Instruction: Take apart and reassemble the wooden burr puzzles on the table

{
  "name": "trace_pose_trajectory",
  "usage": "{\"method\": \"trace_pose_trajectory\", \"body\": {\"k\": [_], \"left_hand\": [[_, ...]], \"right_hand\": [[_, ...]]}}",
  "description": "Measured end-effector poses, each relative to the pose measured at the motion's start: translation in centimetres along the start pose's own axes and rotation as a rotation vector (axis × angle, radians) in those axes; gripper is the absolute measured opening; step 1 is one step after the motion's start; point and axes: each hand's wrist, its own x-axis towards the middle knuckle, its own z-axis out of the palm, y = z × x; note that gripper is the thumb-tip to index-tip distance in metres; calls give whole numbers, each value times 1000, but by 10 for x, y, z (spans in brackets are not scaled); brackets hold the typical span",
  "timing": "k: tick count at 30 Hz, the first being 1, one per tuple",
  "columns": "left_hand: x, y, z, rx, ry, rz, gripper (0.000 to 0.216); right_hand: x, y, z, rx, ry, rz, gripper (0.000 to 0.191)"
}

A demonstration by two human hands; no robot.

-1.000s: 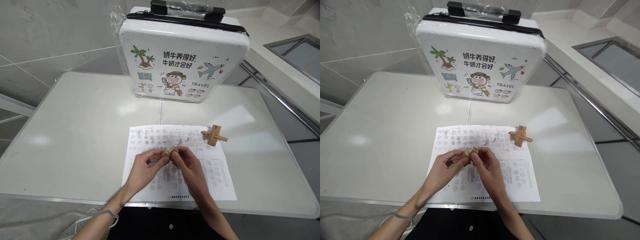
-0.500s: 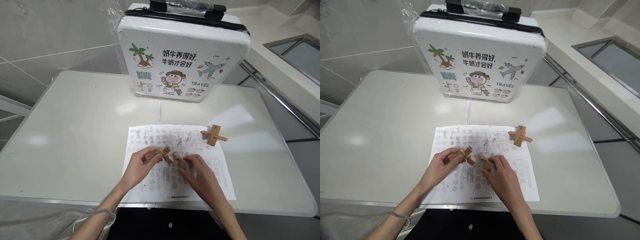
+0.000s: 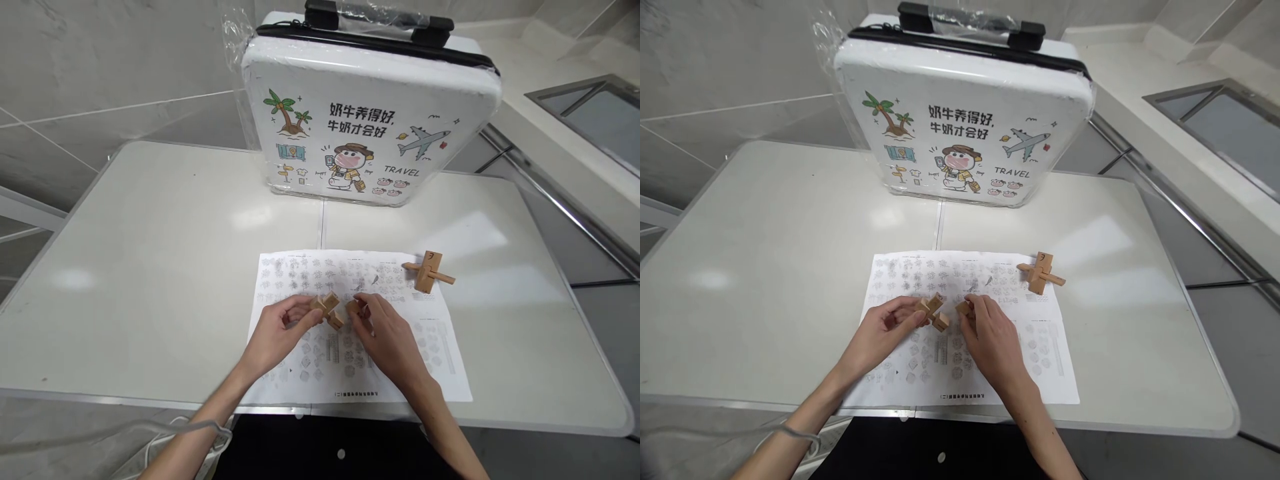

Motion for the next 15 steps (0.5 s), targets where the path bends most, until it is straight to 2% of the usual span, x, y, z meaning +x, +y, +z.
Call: {"method": "trace_pose_trajectory", "body": {"k": [4,9,11,15], "left_hand": [[-1,-2,-4,-33,3,-18,42],[-1,-3,-7,-88,-13,7,44],[-2,-2,-8,-87,-12,18,42],[-2,-1,-7,-59,-8,48,38]], "right_hand": [[0,-8,-8,103,-10,-16,35],[-2,-16,-21,243,24,-21,24],[-3,-19,-21,252,64,7,20],[-5,-27,-16,217,106,55,25]]}}
